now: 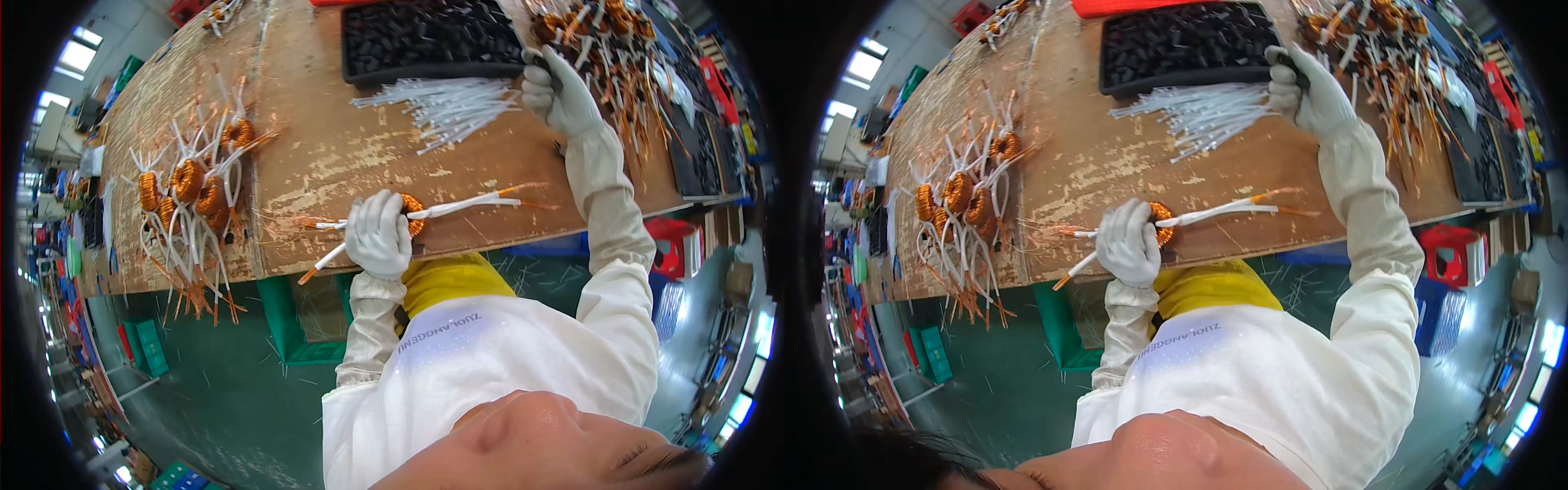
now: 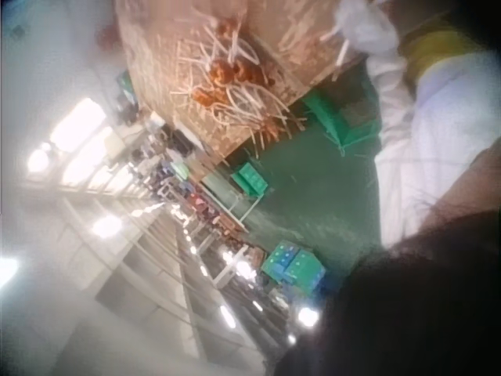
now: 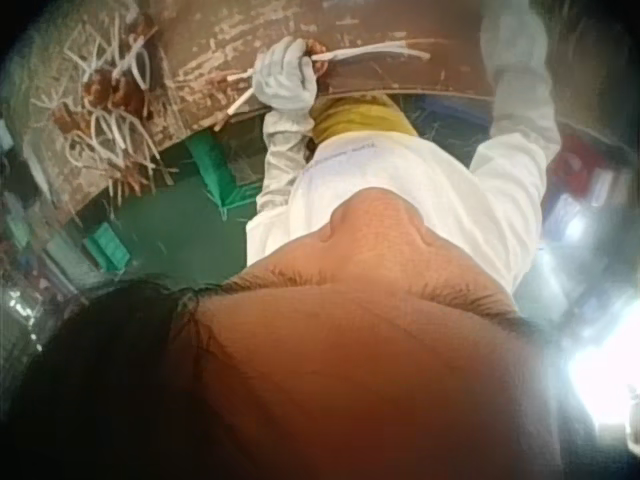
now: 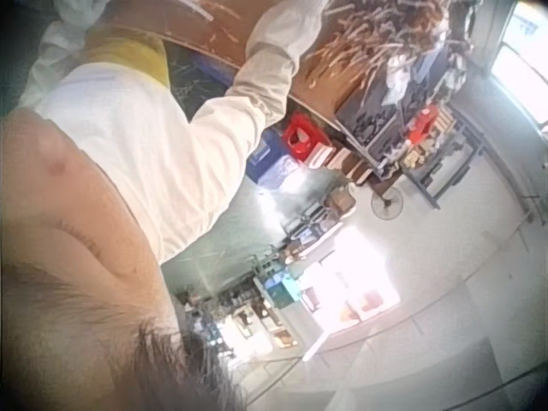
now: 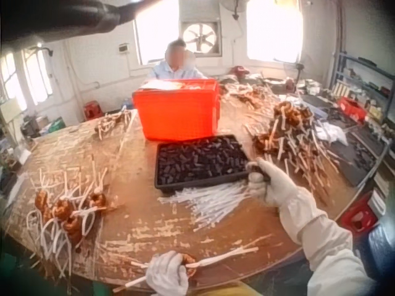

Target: Assembling electrical inductor components by attaching wires and securing them with zip ties and tape.

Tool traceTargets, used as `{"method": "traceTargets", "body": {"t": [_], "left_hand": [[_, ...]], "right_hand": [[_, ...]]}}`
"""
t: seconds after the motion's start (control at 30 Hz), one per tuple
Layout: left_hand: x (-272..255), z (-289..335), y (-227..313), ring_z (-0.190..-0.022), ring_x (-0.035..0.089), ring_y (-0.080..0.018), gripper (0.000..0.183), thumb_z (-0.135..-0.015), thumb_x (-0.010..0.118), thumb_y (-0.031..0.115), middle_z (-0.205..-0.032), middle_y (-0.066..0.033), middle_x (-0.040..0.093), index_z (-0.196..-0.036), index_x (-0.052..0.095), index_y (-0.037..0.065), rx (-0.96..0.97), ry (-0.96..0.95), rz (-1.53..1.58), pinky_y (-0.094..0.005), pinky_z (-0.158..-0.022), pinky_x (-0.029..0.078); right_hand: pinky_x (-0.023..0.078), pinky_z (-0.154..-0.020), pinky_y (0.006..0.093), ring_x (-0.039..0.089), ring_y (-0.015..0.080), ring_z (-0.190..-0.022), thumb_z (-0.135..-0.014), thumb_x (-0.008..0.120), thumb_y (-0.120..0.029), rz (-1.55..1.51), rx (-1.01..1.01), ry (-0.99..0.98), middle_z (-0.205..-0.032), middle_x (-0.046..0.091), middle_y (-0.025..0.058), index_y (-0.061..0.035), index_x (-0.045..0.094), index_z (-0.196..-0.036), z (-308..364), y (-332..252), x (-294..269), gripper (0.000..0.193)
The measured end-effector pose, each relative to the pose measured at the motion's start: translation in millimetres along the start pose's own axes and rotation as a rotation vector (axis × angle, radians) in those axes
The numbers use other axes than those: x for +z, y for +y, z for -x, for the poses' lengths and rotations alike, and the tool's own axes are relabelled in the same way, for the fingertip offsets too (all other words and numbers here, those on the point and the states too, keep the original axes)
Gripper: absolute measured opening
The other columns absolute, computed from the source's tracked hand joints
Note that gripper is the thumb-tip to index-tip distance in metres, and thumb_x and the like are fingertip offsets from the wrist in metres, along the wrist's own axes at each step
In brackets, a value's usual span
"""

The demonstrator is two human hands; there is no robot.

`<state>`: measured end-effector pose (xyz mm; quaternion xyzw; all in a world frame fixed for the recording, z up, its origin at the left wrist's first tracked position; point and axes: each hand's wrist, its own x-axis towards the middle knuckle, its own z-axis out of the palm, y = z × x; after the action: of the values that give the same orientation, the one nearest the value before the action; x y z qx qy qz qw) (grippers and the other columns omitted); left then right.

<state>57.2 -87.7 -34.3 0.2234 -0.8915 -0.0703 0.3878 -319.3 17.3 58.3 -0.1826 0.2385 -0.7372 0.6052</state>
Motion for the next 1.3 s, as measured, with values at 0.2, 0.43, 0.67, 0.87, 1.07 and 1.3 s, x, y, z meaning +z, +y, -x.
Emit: {"method": "traceTargets", "body": {"t": [0.2, 0.43, 0.67, 0.87, 1.07, 1.3], "left_hand": [[-5.2, -45.6, 34.6, -0.100, 0.067, -0.0342, 0.029, -0.085, 0.073, 0.005, -0.110, -0.0132, 0.071, -0.114, 0.069, 0.006, 0.018, -0.105, 0.461, -0.0430, -0.092, 0.053], [53.6, -64.5, 70.9, -0.095, 0.069, -0.0323, 0.035, -0.092, 0.070, 0.024, -0.107, -0.0156, 0.073, -0.124, 0.067, 0.012, 0.119, -0.713, 0.383, -0.0412, -0.086, 0.055], [80.4, -63.6, 38.5, -0.102, 0.066, -0.0140, 0.040, -0.102, 0.057, 0.017, -0.112, -0.0066, 0.072, -0.142, 0.060, 0.009, -0.257, -0.865, 0.993, -0.0281, -0.091, 0.052], [56.9, -80.0, 24.3, -0.081, 0.055, -0.0054, 0.038, -0.103, 0.057, 0.018, -0.098, 0.0011, 0.067, -0.139, 0.062, 0.007, -0.686, -1.034, 1.126, -0.0206, -0.071, 0.046], [55.0, -78.0, 28.5, -0.080, 0.053, -0.0047, 0.035, -0.102, 0.060, 0.020, -0.096, 0.0013, 0.065, -0.133, 0.063, 0.005, -0.632, -1.136, 1.088, -0.0198, -0.066, 0.043], [56.5, -79.1, 28.8, -0.082, 0.057, -0.0084, 0.039, -0.102, 0.058, 0.026, -0.098, -0.0006, 0.068, -0.134, 0.063, 0.005, -0.576, -1.127, 0.967, -0.0241, -0.071, 0.048]], "right_hand": [[0.032, -0.054, 0.0238, 0.037, 0.0082, -0.061, -0.109, 0.052, -0.028, 0.392, -0.267, 0.331, -0.077, 0.049, -0.0009, -0.0059, 0.062, -0.119, 114.6, 70.2, 11.5, 0.027], [0.027, -0.048, 0.0248, 0.038, 0.0096, -0.053, -0.106, 0.052, -0.027, -0.016, -0.471, 0.268, -0.066, 0.046, -0.0006, -0.0065, 0.060, -0.099, 150.2, 149.8, 4.7, 0.023], [0.037, -0.053, 0.0206, 0.048, 0.0032, -0.063, -0.101, 0.062, -0.023, 0.496, -0.072, 0.616, -0.076, 0.056, -0.0042, -0.0062, 0.067, -0.105, 138.4, 195.6, 15.7, 0.017], [0.042, -0.058, 0.0191, 0.052, 0.0033, -0.070, -0.101, 0.062, -0.023, 0.621, -0.092, 0.694, -0.085, 0.059, -0.0041, -0.0060, 0.065, -0.129, 118.4, 189.3, 17.7, 0.033], [0.044, -0.063, 0.0181, 0.053, 0.0027, -0.076, -0.101, 0.064, -0.025, 0.623, -0.183, 0.587, -0.091, 0.063, -0.0030, -0.0075, 0.063, -0.138, 102.0, 197.9, 21.0, 0.041], [0.044, -0.063, 0.0187, 0.053, 0.0022, -0.073, -0.102, 0.065, -0.028, 0.538, -0.227, 0.614, -0.090, 0.066, -0.0029, -0.0088, 0.070, -0.128, 91.9, 204.9, 10.0, 0.033]]}}
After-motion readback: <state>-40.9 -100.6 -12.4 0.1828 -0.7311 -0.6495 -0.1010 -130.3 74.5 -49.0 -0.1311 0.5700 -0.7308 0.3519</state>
